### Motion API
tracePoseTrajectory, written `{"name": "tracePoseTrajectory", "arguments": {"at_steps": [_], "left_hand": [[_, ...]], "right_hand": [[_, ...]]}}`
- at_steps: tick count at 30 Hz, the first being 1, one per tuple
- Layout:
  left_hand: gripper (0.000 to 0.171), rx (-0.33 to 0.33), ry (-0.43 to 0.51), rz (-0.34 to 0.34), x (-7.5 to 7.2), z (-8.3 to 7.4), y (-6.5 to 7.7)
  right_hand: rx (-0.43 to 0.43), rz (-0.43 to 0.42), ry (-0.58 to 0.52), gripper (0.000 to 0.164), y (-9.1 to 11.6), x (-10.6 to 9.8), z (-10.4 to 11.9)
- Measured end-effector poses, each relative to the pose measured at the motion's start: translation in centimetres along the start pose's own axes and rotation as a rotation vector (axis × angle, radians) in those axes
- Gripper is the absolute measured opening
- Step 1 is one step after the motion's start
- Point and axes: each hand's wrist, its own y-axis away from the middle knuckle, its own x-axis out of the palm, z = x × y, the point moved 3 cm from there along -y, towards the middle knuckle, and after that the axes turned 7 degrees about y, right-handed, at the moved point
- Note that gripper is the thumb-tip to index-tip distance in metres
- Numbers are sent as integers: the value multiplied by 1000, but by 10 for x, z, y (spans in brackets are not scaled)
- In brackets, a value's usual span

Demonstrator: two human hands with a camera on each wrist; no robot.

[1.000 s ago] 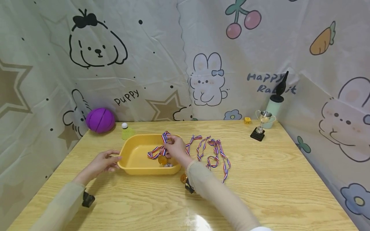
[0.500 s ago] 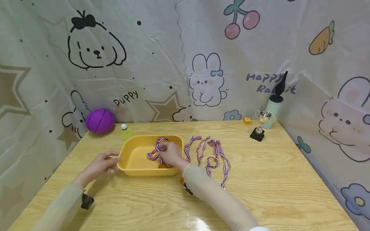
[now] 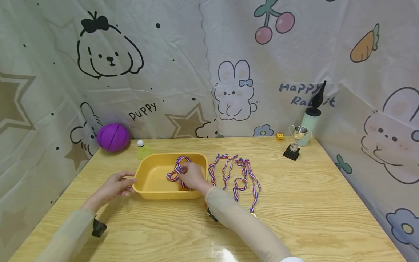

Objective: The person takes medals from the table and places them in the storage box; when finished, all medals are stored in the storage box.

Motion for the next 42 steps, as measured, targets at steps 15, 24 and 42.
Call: {"name": "tracePoseTrajectory", "arguments": {"at_steps": [15,24,42], "left_hand": [[52,7,-4,-1,0,-1,0],[52,17,-6,4,0,1,-2],[53,14,-7,-7,2,2,-2]], "right_hand": [[27,-11,-14,37,1,0,-1],[29,-7,-35,37,1,0,0],[11,61,-275,42,13,-35,-1]]}}
